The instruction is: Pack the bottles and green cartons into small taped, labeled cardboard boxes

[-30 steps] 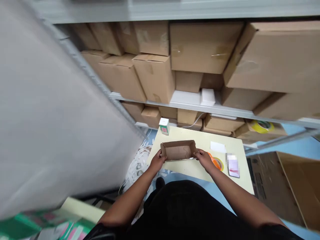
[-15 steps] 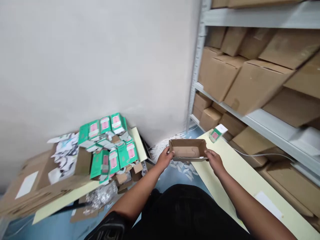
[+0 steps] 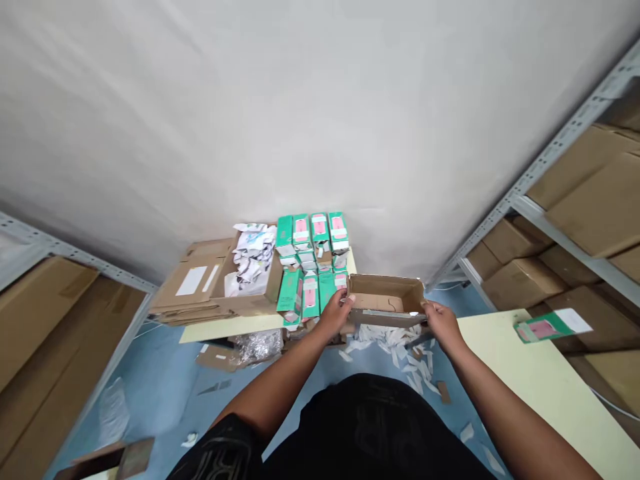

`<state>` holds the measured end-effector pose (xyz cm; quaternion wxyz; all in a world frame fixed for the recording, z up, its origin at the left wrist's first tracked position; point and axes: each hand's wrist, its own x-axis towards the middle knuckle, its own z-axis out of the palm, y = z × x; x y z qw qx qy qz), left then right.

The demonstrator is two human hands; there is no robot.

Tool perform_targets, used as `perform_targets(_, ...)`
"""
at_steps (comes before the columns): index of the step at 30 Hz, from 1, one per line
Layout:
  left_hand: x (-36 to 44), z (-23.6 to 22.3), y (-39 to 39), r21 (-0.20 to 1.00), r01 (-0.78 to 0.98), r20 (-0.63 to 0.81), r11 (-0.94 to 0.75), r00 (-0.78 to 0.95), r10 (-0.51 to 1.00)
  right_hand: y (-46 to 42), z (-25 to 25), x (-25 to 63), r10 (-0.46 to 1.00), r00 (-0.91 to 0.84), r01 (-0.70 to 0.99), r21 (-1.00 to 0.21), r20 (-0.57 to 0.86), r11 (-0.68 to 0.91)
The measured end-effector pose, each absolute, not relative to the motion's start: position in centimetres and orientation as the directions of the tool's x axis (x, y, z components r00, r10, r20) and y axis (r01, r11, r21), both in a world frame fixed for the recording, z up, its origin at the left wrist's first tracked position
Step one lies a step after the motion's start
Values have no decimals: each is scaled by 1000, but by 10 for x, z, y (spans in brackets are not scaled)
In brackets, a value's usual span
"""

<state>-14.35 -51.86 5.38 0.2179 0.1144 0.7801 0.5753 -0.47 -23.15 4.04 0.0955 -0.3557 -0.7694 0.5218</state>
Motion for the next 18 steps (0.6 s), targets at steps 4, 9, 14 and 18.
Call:
perform_targets(4,-170,54,-580,944,-142,-249,296,-898,363,-280,48,-49,608,-758,441,-872,-235,212)
perform_targets(9,-214,59,-650,956,-154,-214,248,-948,237,-320,48,-91,556,-790,435,-876,-260,209)
perform_targets(14,-257,87,-707,946,-6,-40,324,-994,98,-337,45,-123,479,-843,407,-870,-242,277)
perform_targets(18,-284,100,-730,841,42,28,539,-999,33,-338,44,-148,407,-881,379,-874,-241,304)
